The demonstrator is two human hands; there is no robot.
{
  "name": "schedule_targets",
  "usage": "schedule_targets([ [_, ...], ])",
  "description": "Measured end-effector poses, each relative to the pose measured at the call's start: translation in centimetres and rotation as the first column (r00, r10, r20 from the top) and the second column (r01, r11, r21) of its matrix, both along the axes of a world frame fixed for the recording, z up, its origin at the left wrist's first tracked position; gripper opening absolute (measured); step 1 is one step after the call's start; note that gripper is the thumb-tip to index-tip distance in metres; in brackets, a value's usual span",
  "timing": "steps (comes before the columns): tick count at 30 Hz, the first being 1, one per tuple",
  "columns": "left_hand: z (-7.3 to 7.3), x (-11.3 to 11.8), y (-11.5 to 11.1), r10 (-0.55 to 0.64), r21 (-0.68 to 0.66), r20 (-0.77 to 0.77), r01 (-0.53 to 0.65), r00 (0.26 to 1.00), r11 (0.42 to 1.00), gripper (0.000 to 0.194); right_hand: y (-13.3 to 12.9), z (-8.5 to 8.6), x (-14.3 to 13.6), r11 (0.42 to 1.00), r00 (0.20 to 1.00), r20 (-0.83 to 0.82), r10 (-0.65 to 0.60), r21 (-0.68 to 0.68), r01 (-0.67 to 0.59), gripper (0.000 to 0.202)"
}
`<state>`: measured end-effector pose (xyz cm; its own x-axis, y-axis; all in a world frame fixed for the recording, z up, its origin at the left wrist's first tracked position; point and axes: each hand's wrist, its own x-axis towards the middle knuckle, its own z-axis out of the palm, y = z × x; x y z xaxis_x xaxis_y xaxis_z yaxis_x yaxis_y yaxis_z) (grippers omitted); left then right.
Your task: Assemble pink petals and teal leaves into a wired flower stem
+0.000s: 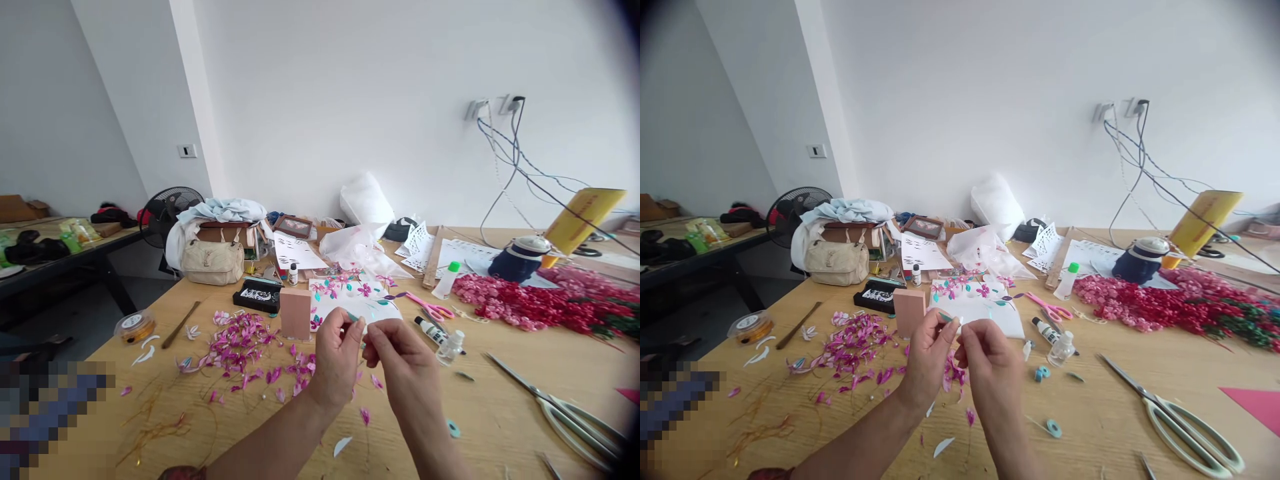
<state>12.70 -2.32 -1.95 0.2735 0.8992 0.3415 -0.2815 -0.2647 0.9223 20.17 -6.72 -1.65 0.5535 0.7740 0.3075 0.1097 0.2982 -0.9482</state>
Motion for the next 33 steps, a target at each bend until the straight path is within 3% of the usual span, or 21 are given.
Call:
schedule_targets([
  [2, -0.5, -0.1, 0.2, 0.099, 0.169, -0.073, -0.086, 0.992, 0.982, 0.023, 0.4, 0.1, 0.0, 0.99, 0.954, -0.265, 0.137, -0.005, -0.144, 0.027],
  [4, -1.0, -0.3, 0.7, 0.204, 0.378, -0.121, -0.145, 0.971, 0.915, 0.022, 0.8, 0.2, 0.4, 0.979, 0.928, -0.326, 0.183, -0.024, -0.202, 0.032],
  [6, -1.3, -0.5, 1.2, 0.237, 0.465, -0.15, -0.143, 0.96, 0.873, 0.021, 0.8, 0.4, 1.0, 0.973, 0.929, -0.317, 0.191, -0.06, -0.221, 0.032],
  [9, -1.3, -0.7, 1.6, 0.173, 0.33, -0.182, -0.105, 0.968, 0.938, 0.021, -0.1, 0.5, 1.8, 0.983, 0.96, -0.251, 0.122, -0.101, -0.151, 0.028],
  [11, -1.2, -0.7, 1.7, 0.092, 0.161, -0.14, -0.069, 0.986, 0.985, 0.023, -1.1, 0.6, 1.8, 0.994, 0.997, 0.04, -0.072, -0.077, 0.075, 0.023],
  [12, -1.1, -0.6, 1.8, 0.054, 0.085, -0.102, -0.046, 0.993, 0.995, 0.024, -1.6, 0.5, 1.7, 0.98, 0.948, 0.253, -0.193, 0.0, 0.2, 0.019],
  [13, -1.1, -0.5, 1.8, 0.023, 0.021, -0.058, -0.022, 0.998, 1.0, 0.026, -2.0, 0.4, 1.4, 0.956, 0.844, 0.449, -0.293, 0.117, 0.27, 0.017],
  [15, -1.0, -0.3, 1.8, -0.023, -0.078, 0.023, 0.025, 0.999, 0.997, 0.027, -2.3, 0.1, 0.7, 0.917, 0.584, 0.707, -0.399, 0.311, 0.25, 0.015],
  [18, -0.7, 0.0, 1.7, -0.079, -0.163, 0.111, 0.096, 0.991, 0.982, 0.026, -1.5, -0.3, 0.3, 0.895, 0.284, 0.854, -0.437, 0.382, 0.228, 0.016],
  [21, -0.4, 0.1, 1.4, -0.101, -0.192, 0.144, 0.128, 0.984, 0.973, 0.025, -0.4, -0.7, 0.9, 0.868, 0.116, 0.882, -0.456, 0.413, 0.276, 0.015],
  [24, -0.2, 0.1, 1.2, -0.099, -0.231, 0.114, 0.123, 0.989, 0.965, 0.025, 0.2, -1.0, 1.9, 0.875, 0.065, 0.892, -0.448, 0.422, 0.238, 0.018],
  [29, 0.0, 0.0, 1.1, -0.115, -0.26, 0.098, 0.137, 0.988, 0.956, 0.028, 0.0, -1.3, 2.8, 0.888, 0.058, 0.89, -0.452, 0.443, 0.126, 0.024],
  [31, 0.0, 0.0, 1.1, -0.129, -0.266, 0.087, 0.148, 0.988, 0.952, 0.028, -0.1, -1.4, 2.9, 0.904, 0.07, 0.904, -0.422, 0.415, 0.102, 0.028],
  [33, 0.0, 0.1, 1.0, -0.138, -0.261, 0.079, 0.154, 0.987, 0.953, 0.027, -0.1, -1.5, 2.8, 0.925, 0.139, 0.916, -0.376, 0.364, 0.104, 0.031],
])
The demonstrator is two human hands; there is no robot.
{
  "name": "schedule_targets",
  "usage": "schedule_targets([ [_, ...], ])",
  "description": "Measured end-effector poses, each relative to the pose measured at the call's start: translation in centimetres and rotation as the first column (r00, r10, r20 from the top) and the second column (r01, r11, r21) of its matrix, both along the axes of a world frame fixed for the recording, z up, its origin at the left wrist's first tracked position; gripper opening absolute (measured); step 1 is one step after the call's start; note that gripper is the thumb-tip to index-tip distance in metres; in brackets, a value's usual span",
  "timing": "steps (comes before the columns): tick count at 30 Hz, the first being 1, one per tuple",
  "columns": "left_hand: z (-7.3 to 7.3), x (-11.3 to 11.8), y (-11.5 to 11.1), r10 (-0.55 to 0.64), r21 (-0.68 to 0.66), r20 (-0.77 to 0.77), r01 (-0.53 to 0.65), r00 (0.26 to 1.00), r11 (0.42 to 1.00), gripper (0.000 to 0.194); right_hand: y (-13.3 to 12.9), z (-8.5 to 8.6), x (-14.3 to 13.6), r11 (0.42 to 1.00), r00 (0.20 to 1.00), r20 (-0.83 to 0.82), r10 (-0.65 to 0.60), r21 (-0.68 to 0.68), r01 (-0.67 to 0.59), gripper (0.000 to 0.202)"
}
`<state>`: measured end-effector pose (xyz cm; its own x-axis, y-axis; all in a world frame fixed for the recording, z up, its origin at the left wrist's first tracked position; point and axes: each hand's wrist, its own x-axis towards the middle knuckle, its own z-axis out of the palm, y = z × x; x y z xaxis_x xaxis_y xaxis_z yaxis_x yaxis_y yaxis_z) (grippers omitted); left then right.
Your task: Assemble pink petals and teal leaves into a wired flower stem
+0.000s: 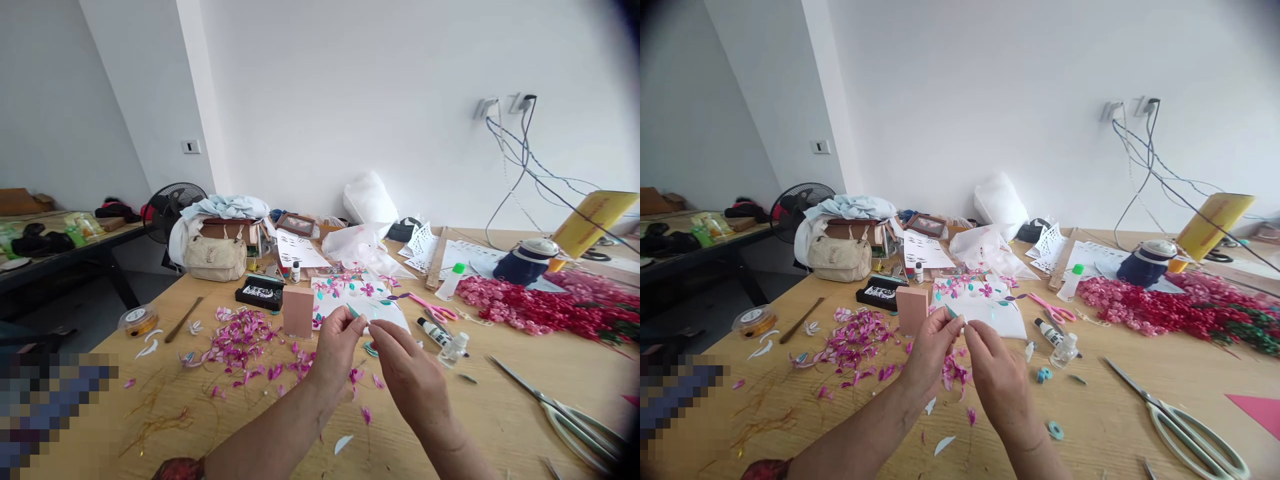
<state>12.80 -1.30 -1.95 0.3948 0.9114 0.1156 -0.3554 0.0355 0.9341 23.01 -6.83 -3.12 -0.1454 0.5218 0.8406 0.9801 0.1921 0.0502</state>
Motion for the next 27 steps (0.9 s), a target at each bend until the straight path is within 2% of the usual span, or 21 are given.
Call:
schedule_targets([
  [2, -0.1, 0.1, -0.1, 0.001, 0.026, 0.008, -0.001, 1.0, 1.0, 0.026, 0.0, -0.1, -0.1, 0.998, 0.983, -0.183, 0.025, -0.052, -0.035, 0.028],
  [3, -0.2, 0.1, -0.1, 0.004, 0.048, 0.011, -0.005, 1.0, 0.999, 0.025, 0.0, -0.2, -0.2, 0.995, 0.943, -0.331, 0.034, -0.082, -0.064, 0.024],
  [4, -0.3, 0.1, -0.2, 0.01, 0.074, 0.006, -0.011, 1.0, 0.997, 0.025, 0.1, -0.2, -0.2, 0.986, 0.851, -0.524, 0.04, -0.116, -0.118, 0.018],
  [5, -0.4, 0.2, -0.2, 0.018, 0.105, -0.012, -0.017, 1.0, 0.994, 0.025, 0.1, -0.1, -0.3, 0.97, 0.697, -0.716, 0.036, -0.144, -0.198, 0.013],
  [6, -0.5, 0.1, -0.3, 0.031, 0.142, -0.044, -0.025, 0.999, 0.99, 0.025, 0.2, -0.1, -0.4, 0.946, 0.505, -0.863, 0.018, -0.15, -0.288, 0.013],
  [7, -0.6, 0.1, -0.3, 0.056, 0.191, -0.087, -0.039, 0.995, 0.981, 0.024, 0.3, 0.1, -0.5, 0.918, 0.319, -0.948, -0.009, -0.135, -0.374, 0.017],
  [8, -0.8, 0.0, -0.3, 0.094, 0.257, -0.134, -0.057, 0.987, 0.965, 0.024, 0.3, 0.2, -0.6, 0.89, 0.174, -0.984, -0.034, -0.109, -0.442, 0.022],
  [9, -0.9, 0.0, -0.3, 0.14, 0.335, -0.176, -0.075, 0.974, 0.939, 0.023, 0.4, 0.4, -0.6, 0.868, 0.085, -0.995, -0.05, -0.085, -0.489, 0.027],
  [11, -1.1, -0.3, -0.1, 0.224, 0.484, -0.223, -0.092, 0.949, 0.87, 0.023, 0.6, 0.8, -0.6, 0.843, 0.04, -0.997, -0.066, -0.077, -0.533, 0.033],
  [13, -1.2, -0.5, 0.2, 0.246, 0.548, -0.236, -0.08, 0.94, 0.833, 0.023, 0.8, 1.0, -0.4, 0.831, 0.026, -0.996, -0.087, -0.086, -0.549, 0.034],
  [17, -0.9, -0.8, 0.5, 0.173, 0.43, -0.21, -0.068, 0.962, 0.9, 0.024, 0.3, 1.2, 0.7, 0.858, 0.084, -0.991, -0.105, -0.133, -0.497, 0.03],
  [18, -0.8, -0.8, 0.5, 0.16, 0.386, -0.197, -0.073, 0.967, 0.919, 0.025, -0.1, 1.3, 0.9, 0.878, 0.121, -0.987, -0.11, -0.153, -0.454, 0.027],
  [19, -0.8, -0.7, 0.5, 0.153, 0.344, -0.183, -0.083, 0.971, 0.935, 0.026, -0.6, 1.4, 1.0, 0.911, 0.194, -0.975, -0.105, -0.173, -0.375, 0.022],
  [20, -0.8, -0.7, 0.5, 0.15, 0.304, -0.168, -0.093, 0.974, 0.948, 0.026, -1.1, 1.6, 1.0, 0.947, 0.309, -0.947, -0.093, -0.18, -0.265, 0.018],
  [22, -1.0, -0.5, 0.7, 0.14, 0.237, -0.133, -0.106, 0.981, 0.966, 0.027, -2.2, 1.9, 0.5, 0.994, 0.617, -0.784, -0.068, -0.103, -0.021, 0.013],
  [23, -1.1, -0.4, 0.7, 0.134, 0.214, -0.115, -0.108, 0.984, 0.971, 0.027, -2.7, 2.0, 0.1, 0.998, 0.746, -0.664, -0.053, -0.049, 0.027, 0.012],
  [24, -1.2, -0.4, 0.8, 0.13, 0.201, -0.1, -0.107, 0.986, 0.974, 0.027, -3.0, 2.1, -0.4, 0.999, 0.838, -0.544, -0.039, -0.015, 0.037, 0.013],
  [25, -1.3, -0.3, 0.9, 0.126, 0.198, -0.091, -0.106, 0.988, 0.975, 0.027, -3.0, 2.1, -0.9, 1.0, 0.893, -0.45, -0.026, -0.01, 0.024, 0.015],
  [27, -1.3, -0.2, 0.8, 0.138, 0.218, -0.091, -0.116, 0.986, 0.969, 0.027, -2.7, 2.1, -1.7, 0.998, 0.939, -0.34, -0.042, -0.049, 0.027, 0.021],
])
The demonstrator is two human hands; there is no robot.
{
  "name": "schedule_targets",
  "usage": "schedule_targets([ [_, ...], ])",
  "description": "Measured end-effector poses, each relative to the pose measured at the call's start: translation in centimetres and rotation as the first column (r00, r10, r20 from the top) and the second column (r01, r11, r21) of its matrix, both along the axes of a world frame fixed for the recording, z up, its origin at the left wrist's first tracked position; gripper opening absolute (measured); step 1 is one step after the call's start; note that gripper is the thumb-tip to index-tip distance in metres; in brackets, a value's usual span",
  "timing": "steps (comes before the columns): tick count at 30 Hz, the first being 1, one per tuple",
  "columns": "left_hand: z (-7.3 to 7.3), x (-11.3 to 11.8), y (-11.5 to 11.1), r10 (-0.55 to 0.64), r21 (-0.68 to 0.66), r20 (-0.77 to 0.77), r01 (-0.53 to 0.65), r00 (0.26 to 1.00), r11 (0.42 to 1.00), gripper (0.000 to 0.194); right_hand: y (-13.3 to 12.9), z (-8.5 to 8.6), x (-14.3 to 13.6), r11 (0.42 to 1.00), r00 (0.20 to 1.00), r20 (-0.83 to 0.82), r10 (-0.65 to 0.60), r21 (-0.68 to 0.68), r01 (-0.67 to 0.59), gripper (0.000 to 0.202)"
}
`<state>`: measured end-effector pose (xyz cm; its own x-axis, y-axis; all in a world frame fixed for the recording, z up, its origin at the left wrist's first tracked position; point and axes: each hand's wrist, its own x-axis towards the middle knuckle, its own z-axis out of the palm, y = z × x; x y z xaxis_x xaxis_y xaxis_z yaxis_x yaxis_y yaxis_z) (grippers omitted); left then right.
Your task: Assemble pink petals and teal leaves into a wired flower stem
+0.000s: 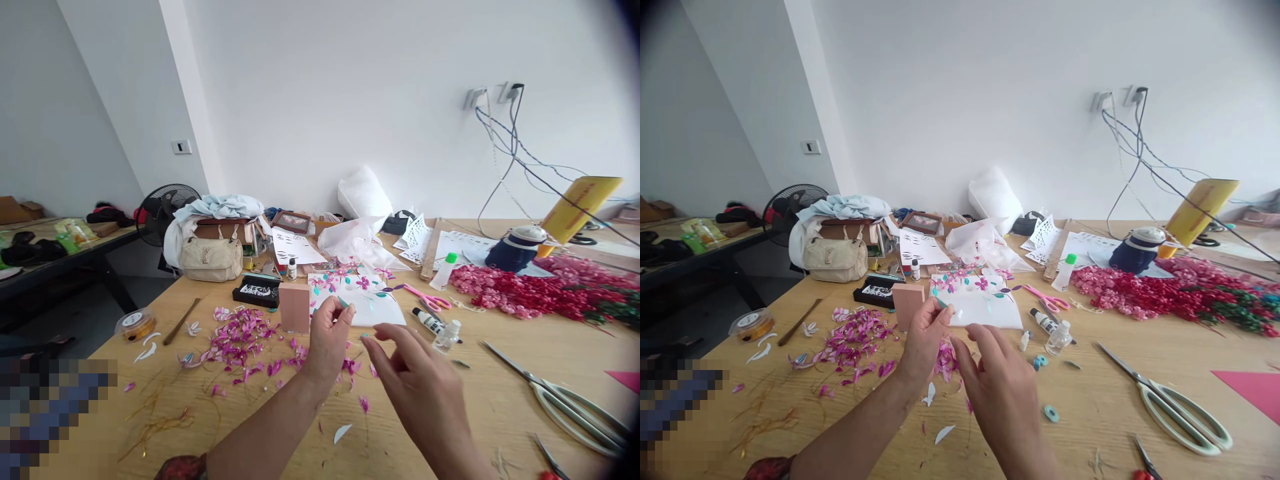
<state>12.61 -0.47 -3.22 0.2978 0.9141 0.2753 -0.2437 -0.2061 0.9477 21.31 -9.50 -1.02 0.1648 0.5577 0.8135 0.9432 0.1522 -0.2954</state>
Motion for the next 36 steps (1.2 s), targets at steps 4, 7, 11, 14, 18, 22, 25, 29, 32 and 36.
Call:
schedule_targets([
  [4, 0.4, -0.1, -0.5, 0.057, 0.095, -0.057, -0.052, 0.997, 0.994, 0.026, 1.7, -0.5, -0.6, 0.988, 0.995, 0.027, -0.101, -0.112, 0.103, 0.031],
  [7, 0.5, -0.1, -0.7, 0.085, 0.161, -0.103, -0.067, 0.991, 0.985, 0.025, 2.4, -0.7, -0.6, 0.978, 0.989, 0.054, -0.14, -0.149, 0.146, 0.035],
  [11, 0.5, 0.0, -0.6, 0.091, 0.158, -0.121, -0.071, 0.988, 0.985, 0.026, 2.2, -0.8, -0.7, 0.985, 0.985, 0.115, -0.126, -0.105, 0.138, 0.036],
  [14, 0.6, 0.0, -0.4, 0.038, 0.092, -0.08, -0.031, 0.996, 0.995, 0.027, 2.0, -1.2, -0.4, 0.994, 0.989, 0.114, -0.094, -0.041, 0.099, 0.033],
  [18, 0.6, 0.2, -0.5, -0.029, 0.034, -0.021, 0.03, 0.999, 0.999, 0.028, 2.3, -1.8, 0.2, 0.999, 0.99, 0.142, -0.007, 0.046, 0.001, 0.026],
  [22, 0.5, 0.4, -0.7, -0.042, 0.028, 0.01, 0.042, 0.999, 0.999, 0.03, 2.5, -1.9, 0.4, 0.998, 0.999, 0.017, 0.043, 0.046, -0.043, 0.023],
  [25, 0.6, 0.6, -1.0, -0.072, -0.008, 0.039, 0.073, 0.997, 0.997, 0.028, 2.4, -1.9, 0.3, 0.993, 0.932, -0.352, 0.09, -0.044, -0.112, 0.016],
  [29, 0.6, 0.7, -1.6, -0.059, -0.009, 0.041, 0.06, 0.997, 0.998, 0.025, 2.8, -1.9, 0.0, 0.955, 0.532, -0.829, 0.174, 0.011, -0.295, 0.016],
  [32, 0.4, 0.8, -1.9, -0.031, 0.041, 0.022, 0.03, 0.999, 0.999, 0.025, 3.4, -1.8, -0.3, 0.933, 0.386, -0.895, 0.225, 0.084, -0.351, 0.023],
  [36, 0.2, 0.8, -1.6, 0.0, 0.063, -0.001, 0.0, 1.0, 0.998, 0.028, 3.9, -1.4, -0.2, 0.916, 0.279, -0.931, 0.233, 0.114, -0.383, 0.027],
])
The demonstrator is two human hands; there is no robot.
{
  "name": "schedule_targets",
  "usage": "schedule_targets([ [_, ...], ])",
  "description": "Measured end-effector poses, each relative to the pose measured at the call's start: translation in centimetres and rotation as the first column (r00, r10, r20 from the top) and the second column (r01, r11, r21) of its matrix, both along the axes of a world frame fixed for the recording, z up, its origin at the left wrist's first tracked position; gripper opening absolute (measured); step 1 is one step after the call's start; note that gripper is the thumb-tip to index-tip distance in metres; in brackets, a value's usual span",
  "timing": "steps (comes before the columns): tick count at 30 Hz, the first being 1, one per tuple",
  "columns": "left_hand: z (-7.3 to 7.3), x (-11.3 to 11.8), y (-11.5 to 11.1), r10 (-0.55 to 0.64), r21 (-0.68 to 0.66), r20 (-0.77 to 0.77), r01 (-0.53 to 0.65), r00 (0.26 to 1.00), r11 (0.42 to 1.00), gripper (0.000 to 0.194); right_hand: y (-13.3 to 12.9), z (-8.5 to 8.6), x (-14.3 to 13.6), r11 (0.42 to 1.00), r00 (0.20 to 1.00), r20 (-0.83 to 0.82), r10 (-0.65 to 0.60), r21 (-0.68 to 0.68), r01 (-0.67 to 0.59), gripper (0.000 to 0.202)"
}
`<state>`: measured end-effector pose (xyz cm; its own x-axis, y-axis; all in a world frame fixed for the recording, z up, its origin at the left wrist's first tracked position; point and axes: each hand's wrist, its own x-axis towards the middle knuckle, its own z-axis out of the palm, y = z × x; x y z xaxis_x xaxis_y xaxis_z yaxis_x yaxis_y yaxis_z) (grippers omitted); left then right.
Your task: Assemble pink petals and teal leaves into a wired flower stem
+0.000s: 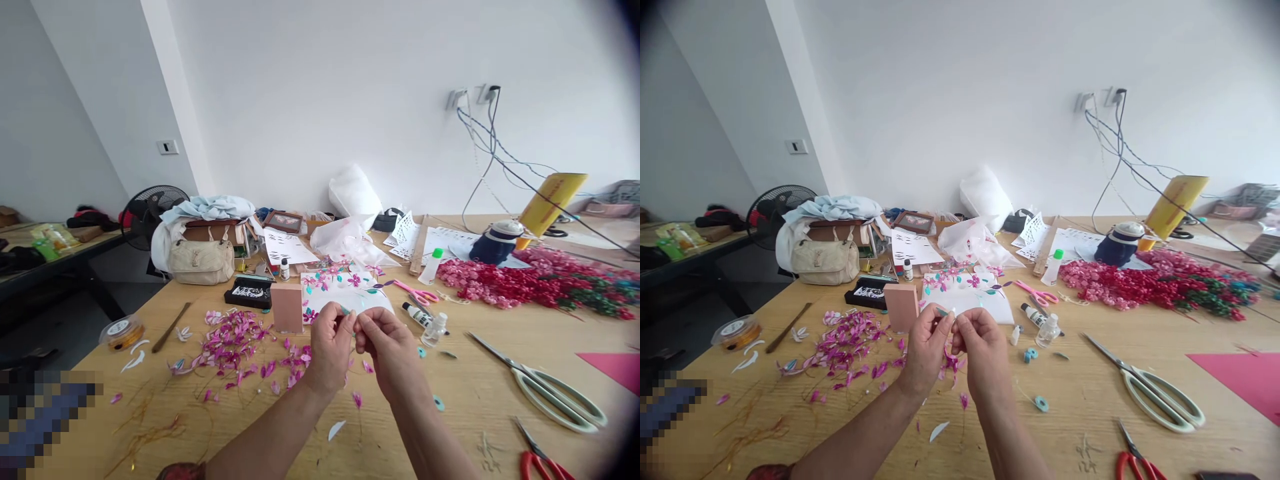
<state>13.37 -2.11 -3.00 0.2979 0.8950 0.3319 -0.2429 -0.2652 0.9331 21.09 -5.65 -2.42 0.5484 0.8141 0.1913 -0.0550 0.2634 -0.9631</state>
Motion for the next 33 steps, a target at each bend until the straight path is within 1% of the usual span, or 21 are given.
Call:
schedule_targets([
  [2, 0.0, -0.1, 0.3, 0.009, -0.019, 0.01, -0.009, 1.0, 1.0, 0.03, -0.3, 0.1, 0.4, 1.0, 1.0, -0.013, -0.013, -0.01, 0.013, 0.027],
  [4, 0.0, -0.1, 0.7, 0.013, -0.063, 0.051, -0.01, 0.999, 0.998, 0.031, -1.1, 0.0, 0.8, 0.997, 0.997, -0.007, -0.074, -0.015, 0.074, 0.024],
  [6, 0.0, -0.2, 0.9, 0.009, -0.12, 0.112, 0.005, 0.994, 0.993, 0.03, -2.0, -0.1, 0.8, 0.989, 0.989, 0.053, -0.141, -0.029, 0.143, 0.02],
  [7, 0.1, -0.2, 1.0, 0.0, -0.153, 0.139, 0.021, 0.99, 0.988, 0.03, -2.5, -0.2, 0.6, 0.988, 0.985, 0.094, -0.142, -0.041, 0.146, 0.019],
  [8, 0.1, -0.2, 1.0, -0.008, -0.185, 0.163, 0.039, 0.987, 0.982, 0.029, -2.8, -0.3, 0.2, 0.991, 0.984, 0.132, -0.118, -0.054, 0.126, 0.019],
  [10, 0.2, -0.2, 0.9, -0.017, -0.245, 0.181, 0.062, 0.983, 0.968, 0.029, -3.1, -0.5, -0.7, 0.996, 0.987, 0.161, -0.028, -0.081, 0.041, 0.024],
  [11, 0.2, -0.2, 0.8, -0.018, -0.278, 0.184, 0.07, 0.983, 0.958, 0.03, -3.1, -0.6, -1.2, 0.996, 0.989, 0.146, 0.018, -0.09, -0.004, 0.027],
  [13, 0.3, -0.2, 0.6, -0.019, -0.319, 0.2, 0.084, 0.98, 0.944, 0.03, -2.6, -0.8, -1.9, 0.994, 0.993, 0.101, 0.057, -0.101, -0.047, 0.032],
  [15, 0.4, -0.3, 0.5, -0.005, -0.308, 0.23, 0.078, 0.973, 0.948, 0.03, -1.9, -1.2, -2.3, 0.993, 0.996, 0.064, 0.059, -0.106, -0.052, 0.029],
  [18, 0.3, -0.4, 0.6, 0.031, -0.253, 0.27, 0.039, 0.962, 0.967, 0.031, -0.9, -1.8, -2.4, 0.994, 0.998, 0.037, 0.042, -0.1, -0.038, 0.025],
  [23, 0.2, -0.4, 0.7, 0.074, -0.23, 0.295, -0.005, 0.953, 0.973, 0.033, -0.3, -2.2, -3.0, 0.997, 0.999, -0.008, 0.035, -0.073, -0.035, 0.022],
  [25, 0.4, -0.5, 0.4, 0.069, -0.271, 0.278, 0.009, 0.958, 0.963, 0.034, -0.3, -2.1, -3.5, 0.996, 0.997, -0.052, 0.052, -0.076, -0.056, 0.027],
  [29, 0.7, -0.8, 0.0, 0.033, -0.383, 0.219, 0.055, 0.975, 0.922, 0.033, -0.3, -1.9, -4.2, 0.996, 0.989, -0.137, 0.058, -0.053, -0.066, 0.035],
  [33, 0.4, -0.7, 0.1, 0.07, -0.346, 0.265, 0.027, 0.962, 0.938, 0.036, -0.2, -1.7, -4.4, 0.996, 0.986, -0.152, 0.062, -0.049, -0.071, 0.036],
])
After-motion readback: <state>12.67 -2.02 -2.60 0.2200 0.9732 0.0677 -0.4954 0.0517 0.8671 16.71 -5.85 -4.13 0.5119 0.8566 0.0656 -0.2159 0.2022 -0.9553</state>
